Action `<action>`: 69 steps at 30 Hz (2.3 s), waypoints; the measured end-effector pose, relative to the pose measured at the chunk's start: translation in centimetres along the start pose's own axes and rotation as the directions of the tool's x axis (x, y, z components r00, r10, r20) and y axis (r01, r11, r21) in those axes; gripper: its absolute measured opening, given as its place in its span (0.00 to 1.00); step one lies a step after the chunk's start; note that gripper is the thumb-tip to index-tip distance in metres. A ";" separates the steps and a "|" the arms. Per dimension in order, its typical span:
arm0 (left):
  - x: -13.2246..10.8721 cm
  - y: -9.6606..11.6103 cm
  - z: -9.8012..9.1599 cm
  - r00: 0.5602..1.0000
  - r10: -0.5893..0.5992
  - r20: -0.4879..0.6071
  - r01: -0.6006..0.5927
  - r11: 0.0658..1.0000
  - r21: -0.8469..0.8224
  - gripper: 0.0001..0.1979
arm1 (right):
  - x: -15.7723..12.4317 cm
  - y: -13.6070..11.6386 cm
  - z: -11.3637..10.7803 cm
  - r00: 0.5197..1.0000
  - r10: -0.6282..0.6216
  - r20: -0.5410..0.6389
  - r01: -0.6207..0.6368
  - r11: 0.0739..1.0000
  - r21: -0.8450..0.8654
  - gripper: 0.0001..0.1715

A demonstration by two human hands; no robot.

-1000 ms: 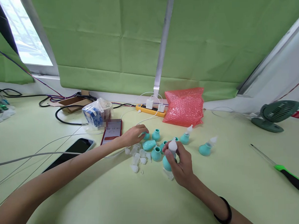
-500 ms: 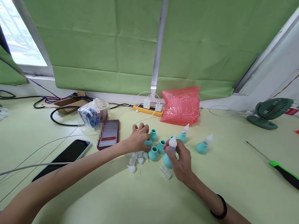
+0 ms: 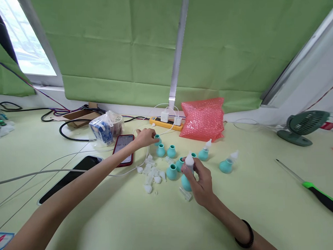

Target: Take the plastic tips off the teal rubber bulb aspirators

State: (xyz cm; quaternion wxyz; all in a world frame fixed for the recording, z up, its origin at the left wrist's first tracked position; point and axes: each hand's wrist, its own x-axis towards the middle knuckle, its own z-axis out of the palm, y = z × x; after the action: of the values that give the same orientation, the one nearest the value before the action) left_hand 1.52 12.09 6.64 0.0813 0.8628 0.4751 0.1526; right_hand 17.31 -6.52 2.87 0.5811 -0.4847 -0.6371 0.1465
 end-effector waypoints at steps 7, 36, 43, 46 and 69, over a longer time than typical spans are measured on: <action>-1.8 0.7 -0.8 0.997 0.073 -0.001 -0.073 0.997 0.012 0.16 | -0.7 -0.8 0.8 0.980 0.044 0.191 -0.027 0.995 -0.091 0.09; -14.2 1.4 3.0 0.981 0.190 0.030 -0.110 0.682 -0.723 0.21 | -3.6 -1.8 3.4 0.865 -0.189 0.466 0.351 0.890 -0.291 0.11; -12.9 0.1 3.7 0.959 0.224 -0.173 -0.277 0.868 -0.411 0.06 | -3.8 -1.8 3.3 0.862 -0.149 0.485 0.328 0.893 -0.308 0.16; -13.4 0.2 3.6 0.927 0.259 -0.271 -0.355 0.840 -0.411 0.06 | -3.9 -2.0 3.0 0.870 -0.163 0.465 0.341 0.881 -0.327 0.16; -15.5 1.7 3.8 0.638 0.545 -0.543 -0.648 0.761 0.002 0.09 | -3.9 -0.7 3.6 0.960 -0.201 0.197 0.241 0.948 -0.208 0.12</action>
State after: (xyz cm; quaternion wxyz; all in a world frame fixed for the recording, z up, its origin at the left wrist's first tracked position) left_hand -3.65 -1.90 0.60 -0.0204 0.8854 0.1483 0.4401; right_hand 13.26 -8.58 -0.01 0.4762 -0.4593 -0.7484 0.0472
